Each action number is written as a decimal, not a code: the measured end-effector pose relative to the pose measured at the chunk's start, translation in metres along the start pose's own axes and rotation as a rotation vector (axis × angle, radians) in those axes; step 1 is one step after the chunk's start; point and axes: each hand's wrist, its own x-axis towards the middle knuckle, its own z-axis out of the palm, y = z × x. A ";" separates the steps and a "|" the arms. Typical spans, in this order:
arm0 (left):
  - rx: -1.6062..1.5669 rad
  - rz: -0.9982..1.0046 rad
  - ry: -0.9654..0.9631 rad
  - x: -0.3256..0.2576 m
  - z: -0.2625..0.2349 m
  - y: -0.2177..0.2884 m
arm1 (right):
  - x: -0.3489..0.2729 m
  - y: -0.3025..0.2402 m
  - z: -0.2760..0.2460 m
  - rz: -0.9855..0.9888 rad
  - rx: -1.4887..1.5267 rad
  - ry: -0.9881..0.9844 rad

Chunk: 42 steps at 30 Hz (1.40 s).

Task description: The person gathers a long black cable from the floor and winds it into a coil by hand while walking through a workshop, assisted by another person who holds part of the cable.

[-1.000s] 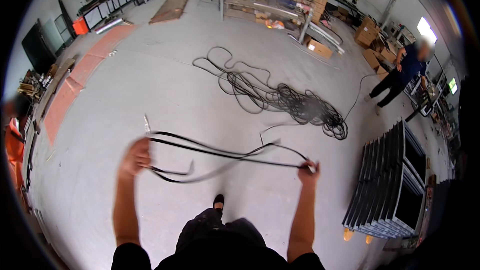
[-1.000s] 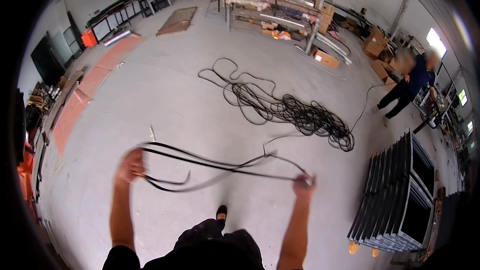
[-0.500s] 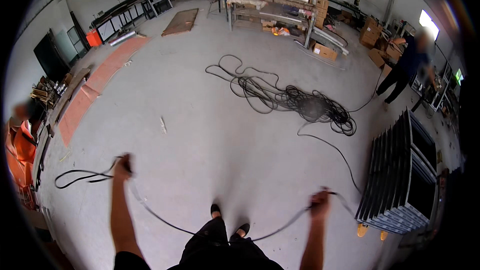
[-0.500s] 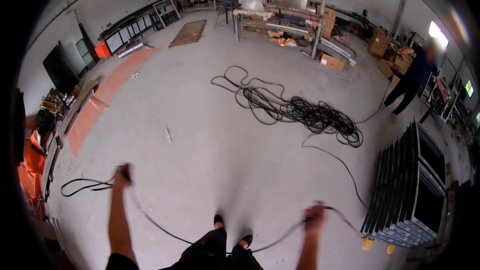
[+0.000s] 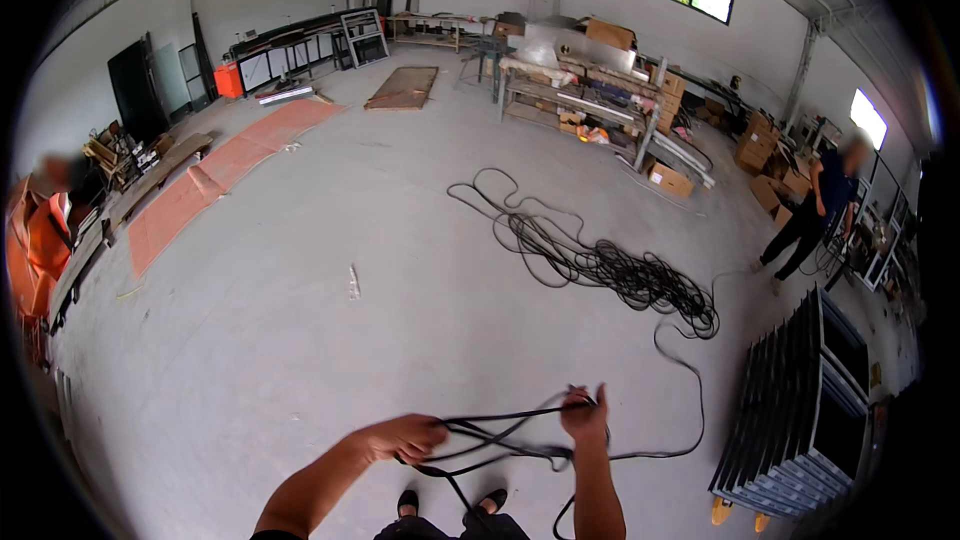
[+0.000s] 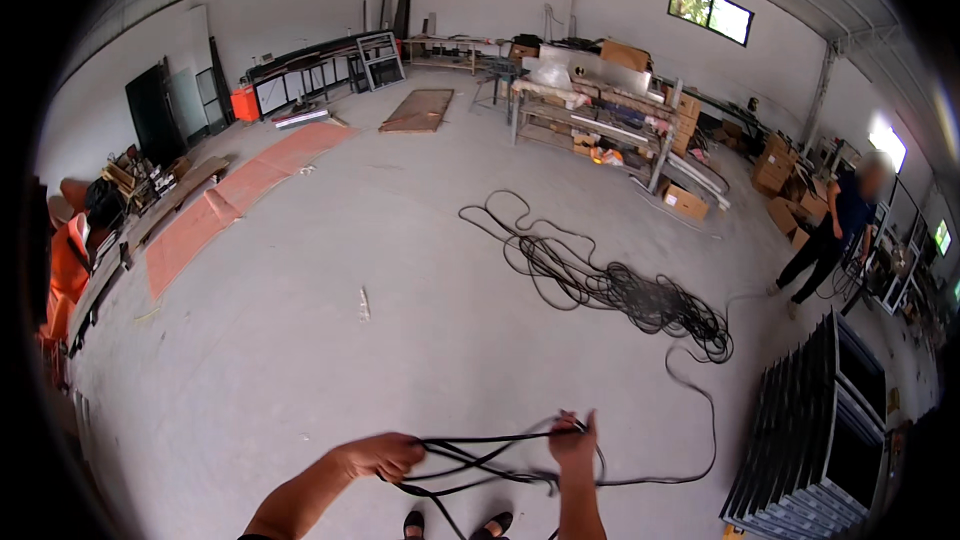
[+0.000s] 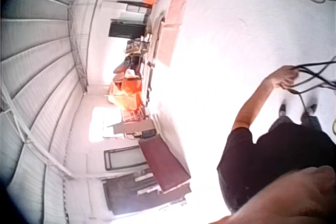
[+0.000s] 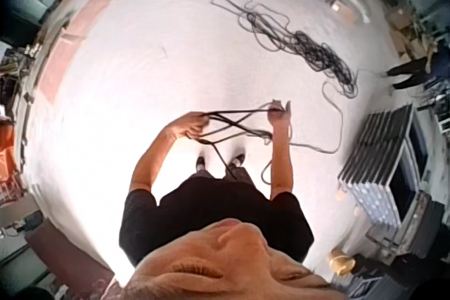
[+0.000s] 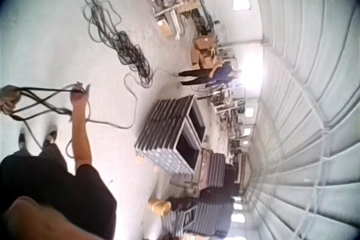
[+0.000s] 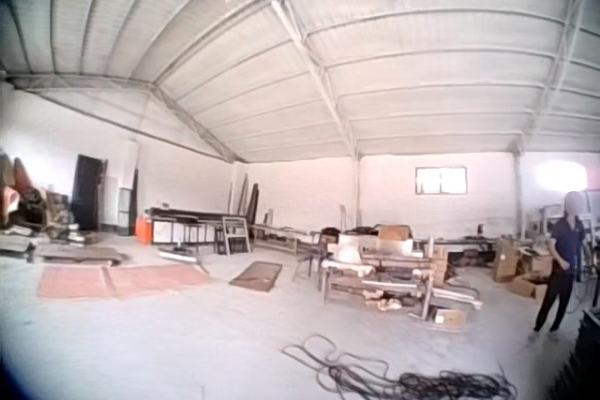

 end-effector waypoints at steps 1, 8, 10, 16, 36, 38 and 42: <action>-0.057 0.122 0.182 -0.028 -0.020 0.004 | -0.011 -0.002 -0.003 -0.044 0.036 0.004; -0.360 0.792 0.796 -0.278 -0.207 0.012 | -0.077 0.036 -0.017 0.069 -0.535 -0.076; -0.357 1.129 0.922 -0.357 -0.260 0.013 | -0.087 0.029 -0.038 -0.027 -0.261 -0.164; -0.808 1.620 1.463 -0.542 -0.349 -0.022 | -0.170 -0.121 -0.098 -0.937 0.047 0.460; -0.086 0.121 0.021 -0.109 -0.111 -0.069 | 0.040 0.204 -0.040 0.307 -0.111 -0.072; 0.043 0.199 0.166 -0.147 -0.117 -0.060 | 0.042 0.127 -0.064 0.138 -0.006 0.118; 0.005 0.520 0.728 -0.279 -0.174 -0.058 | 0.005 -0.058 -0.110 -0.225 -0.005 0.076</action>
